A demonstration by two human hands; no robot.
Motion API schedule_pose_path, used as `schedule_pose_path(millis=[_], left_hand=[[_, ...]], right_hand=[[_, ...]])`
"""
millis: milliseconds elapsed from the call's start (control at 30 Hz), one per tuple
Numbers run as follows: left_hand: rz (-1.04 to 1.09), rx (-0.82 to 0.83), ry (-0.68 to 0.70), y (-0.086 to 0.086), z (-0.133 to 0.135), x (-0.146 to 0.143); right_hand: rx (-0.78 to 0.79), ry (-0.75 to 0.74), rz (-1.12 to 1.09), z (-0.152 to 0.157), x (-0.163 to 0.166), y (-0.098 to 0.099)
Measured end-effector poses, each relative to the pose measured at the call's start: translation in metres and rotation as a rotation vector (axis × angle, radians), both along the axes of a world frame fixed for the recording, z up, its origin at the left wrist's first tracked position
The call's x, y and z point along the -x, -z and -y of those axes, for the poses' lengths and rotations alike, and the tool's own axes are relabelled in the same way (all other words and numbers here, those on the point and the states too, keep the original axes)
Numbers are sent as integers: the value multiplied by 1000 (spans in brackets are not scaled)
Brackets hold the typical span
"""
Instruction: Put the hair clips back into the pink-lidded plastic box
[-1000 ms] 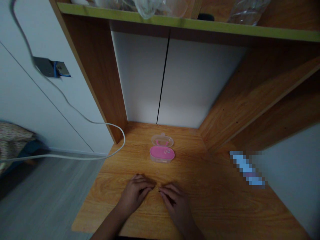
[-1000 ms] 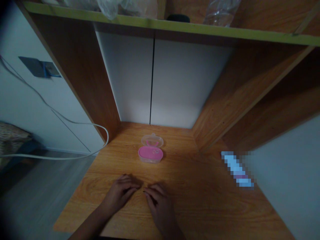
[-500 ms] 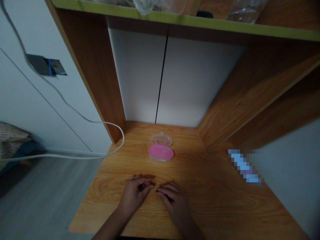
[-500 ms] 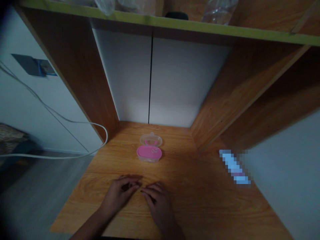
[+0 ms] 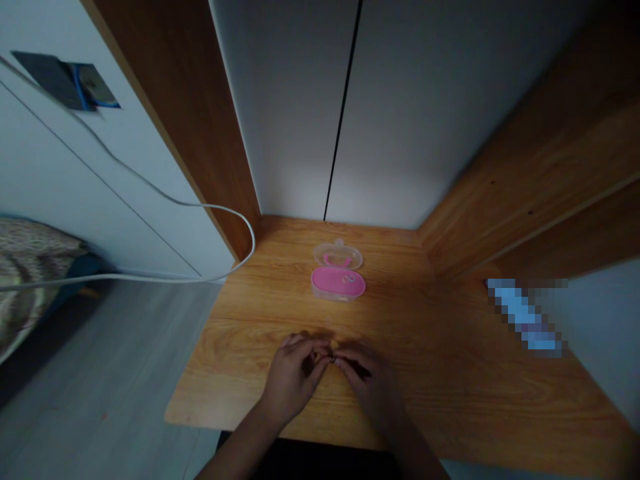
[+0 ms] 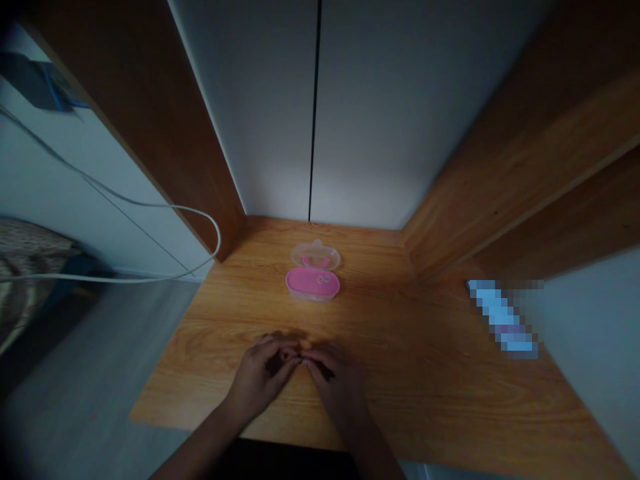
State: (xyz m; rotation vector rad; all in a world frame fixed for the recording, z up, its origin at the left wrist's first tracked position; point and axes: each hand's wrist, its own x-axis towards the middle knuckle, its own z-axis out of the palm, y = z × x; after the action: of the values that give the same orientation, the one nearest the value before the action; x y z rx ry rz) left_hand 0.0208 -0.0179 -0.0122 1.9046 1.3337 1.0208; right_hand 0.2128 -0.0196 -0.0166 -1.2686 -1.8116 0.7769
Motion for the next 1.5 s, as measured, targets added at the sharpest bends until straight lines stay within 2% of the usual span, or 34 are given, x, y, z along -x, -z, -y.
schedule_pose_path(millis=[133,267,633,867,1167,1500], left_hand=[[-8,-22,50,-5,0,0],[27,-16,79,-4,-1,1],[76,-9,59,-3,-1,1],[189,-18,11,1,-1,0],[190,13,15,-3,1,-1],[222,68,16,0,3,1]], right_hand=[[-21,6,-2,-2,0,1],[-38,9,1,-2,1,-1],[-101,-50,36,0,3,-4],[-106,-101,63,1,3,-1],[-119,-44,111,4,5,-4],[-172,-75,130,8,7,-6]])
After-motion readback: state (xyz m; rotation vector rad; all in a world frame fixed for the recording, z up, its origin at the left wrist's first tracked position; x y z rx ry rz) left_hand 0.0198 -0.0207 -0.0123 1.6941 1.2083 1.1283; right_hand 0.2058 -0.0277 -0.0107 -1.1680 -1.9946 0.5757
